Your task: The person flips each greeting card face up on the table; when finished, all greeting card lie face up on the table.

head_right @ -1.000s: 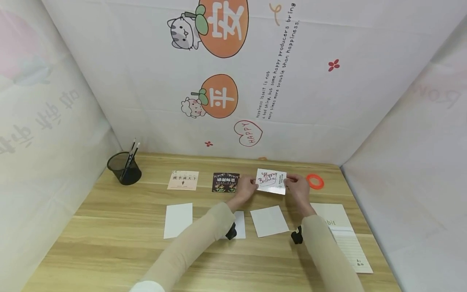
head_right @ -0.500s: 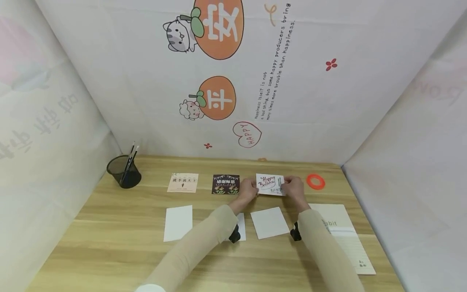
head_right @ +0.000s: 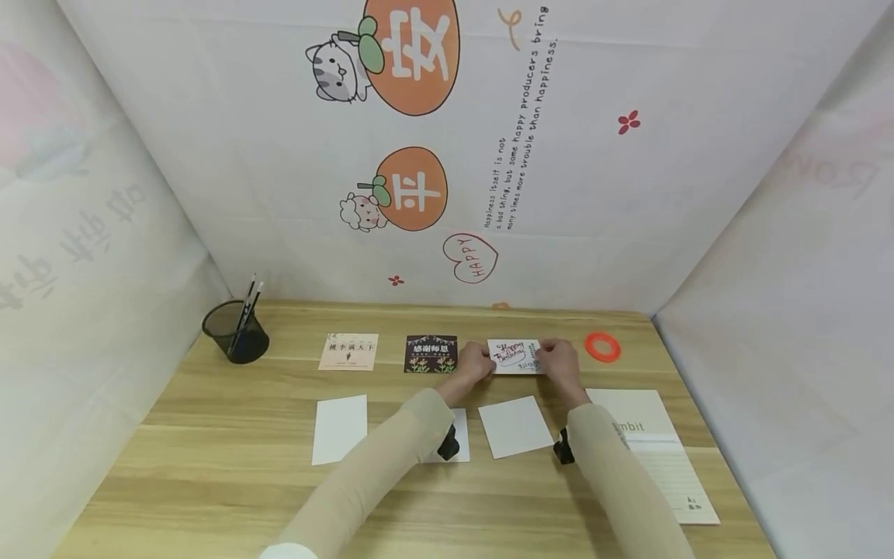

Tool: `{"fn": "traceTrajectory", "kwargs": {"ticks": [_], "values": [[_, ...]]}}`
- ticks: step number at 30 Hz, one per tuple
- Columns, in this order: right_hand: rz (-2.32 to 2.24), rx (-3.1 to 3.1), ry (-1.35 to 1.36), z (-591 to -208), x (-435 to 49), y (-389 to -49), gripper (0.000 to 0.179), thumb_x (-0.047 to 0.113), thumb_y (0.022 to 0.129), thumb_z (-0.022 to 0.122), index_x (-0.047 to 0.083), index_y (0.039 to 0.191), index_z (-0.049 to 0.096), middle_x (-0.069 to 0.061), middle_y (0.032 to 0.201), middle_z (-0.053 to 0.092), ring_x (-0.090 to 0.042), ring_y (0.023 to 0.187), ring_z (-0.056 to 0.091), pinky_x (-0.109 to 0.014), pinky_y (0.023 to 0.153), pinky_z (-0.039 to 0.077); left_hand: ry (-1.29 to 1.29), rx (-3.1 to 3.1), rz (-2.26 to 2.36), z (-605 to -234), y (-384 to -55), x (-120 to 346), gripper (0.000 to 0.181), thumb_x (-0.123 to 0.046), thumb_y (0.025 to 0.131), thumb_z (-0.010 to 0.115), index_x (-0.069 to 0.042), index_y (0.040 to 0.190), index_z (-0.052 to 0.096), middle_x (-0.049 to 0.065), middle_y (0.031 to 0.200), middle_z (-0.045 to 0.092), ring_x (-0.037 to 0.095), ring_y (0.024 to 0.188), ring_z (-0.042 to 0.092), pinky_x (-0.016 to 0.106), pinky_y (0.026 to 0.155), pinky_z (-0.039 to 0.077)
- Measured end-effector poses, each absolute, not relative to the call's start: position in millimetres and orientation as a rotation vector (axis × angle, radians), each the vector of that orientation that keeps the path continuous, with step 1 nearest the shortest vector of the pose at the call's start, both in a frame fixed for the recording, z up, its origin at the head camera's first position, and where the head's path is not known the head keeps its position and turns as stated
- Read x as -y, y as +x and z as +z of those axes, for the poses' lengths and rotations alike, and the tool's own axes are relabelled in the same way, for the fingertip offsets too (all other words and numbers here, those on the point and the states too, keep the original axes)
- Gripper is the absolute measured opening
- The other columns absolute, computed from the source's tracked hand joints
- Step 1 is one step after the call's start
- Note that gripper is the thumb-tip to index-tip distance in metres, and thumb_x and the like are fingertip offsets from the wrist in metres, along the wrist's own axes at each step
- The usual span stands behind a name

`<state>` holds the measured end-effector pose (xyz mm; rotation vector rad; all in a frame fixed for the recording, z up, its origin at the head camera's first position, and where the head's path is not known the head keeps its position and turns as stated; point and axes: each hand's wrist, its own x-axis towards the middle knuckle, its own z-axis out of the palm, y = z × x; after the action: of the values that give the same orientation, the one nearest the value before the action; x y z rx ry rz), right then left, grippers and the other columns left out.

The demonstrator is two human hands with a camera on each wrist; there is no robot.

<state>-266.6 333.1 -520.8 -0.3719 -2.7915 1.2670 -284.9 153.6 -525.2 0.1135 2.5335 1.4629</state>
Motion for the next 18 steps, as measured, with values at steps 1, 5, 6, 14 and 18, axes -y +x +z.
{"fn": "traceTrajectory", "kwargs": {"ticks": [1,5,6,14,18], "values": [[1.249,2.793,-0.362,-521.0,-333.2,-266.5,0.035,0.008,0.094,0.053,-0.014,0.121,0.057,-0.031,0.119,0.059,-0.036,0.105,0.056,-0.044,0.09,0.048,0.111,-2.533,1.444,-523.8,-286.0,-154.3,0.042,0.012,0.073,0.058,-0.012,0.048,0.034,-0.003,0.047,0.032,0.01,0.042,0.032,0.02,0.037,0.028],[1.198,2.797,-0.321,-520.2,-333.2,-266.3,0.037,0.01,0.094,0.05,-0.014,0.122,0.056,-0.031,0.117,0.06,-0.036,0.104,0.057,-0.044,0.088,0.049,0.115,-2.551,1.381,-519.0,-289.7,-157.0,0.045,0.008,0.078,0.057,-0.013,0.046,0.033,-0.003,0.043,0.033,0.01,0.039,0.033,0.02,0.036,0.028],[1.193,2.797,-0.313,-520.0,-333.2,-266.3,0.037,0.01,0.095,0.05,-0.013,0.123,0.056,-0.031,0.117,0.06,-0.036,0.105,0.057,-0.045,0.088,0.048,0.124,-2.556,1.37,-518.2,-290.7,-157.4,0.045,0.007,0.079,0.057,-0.012,0.047,0.034,-0.002,0.043,0.034,0.01,0.039,0.033,0.021,0.037,0.028],[1.225,2.788,-0.286,-521.5,-333.0,-262.5,0.037,0.009,0.096,0.047,-0.013,0.126,0.054,-0.031,0.119,0.058,-0.039,0.109,0.055,-0.049,0.093,0.047,0.191,-2.5,1.376,-521.3,-293.6,-156.1,0.036,0.001,0.086,0.057,-0.011,0.054,0.044,0.0,0.046,0.044,0.011,0.039,0.039,0.021,0.036,0.032],[1.225,2.777,-0.31,-523.7,-334.2,-260.3,0.038,0.011,0.097,0.046,-0.012,0.127,0.054,-0.03,0.122,0.057,-0.037,0.11,0.055,-0.048,0.093,0.047,0.247,-2.525,1.342,-520.8,-292.8,-152.0,0.029,0.002,0.086,0.055,-0.002,0.058,0.052,0.008,0.05,0.053,0.012,0.038,0.039,0.022,0.035,0.032]]}}
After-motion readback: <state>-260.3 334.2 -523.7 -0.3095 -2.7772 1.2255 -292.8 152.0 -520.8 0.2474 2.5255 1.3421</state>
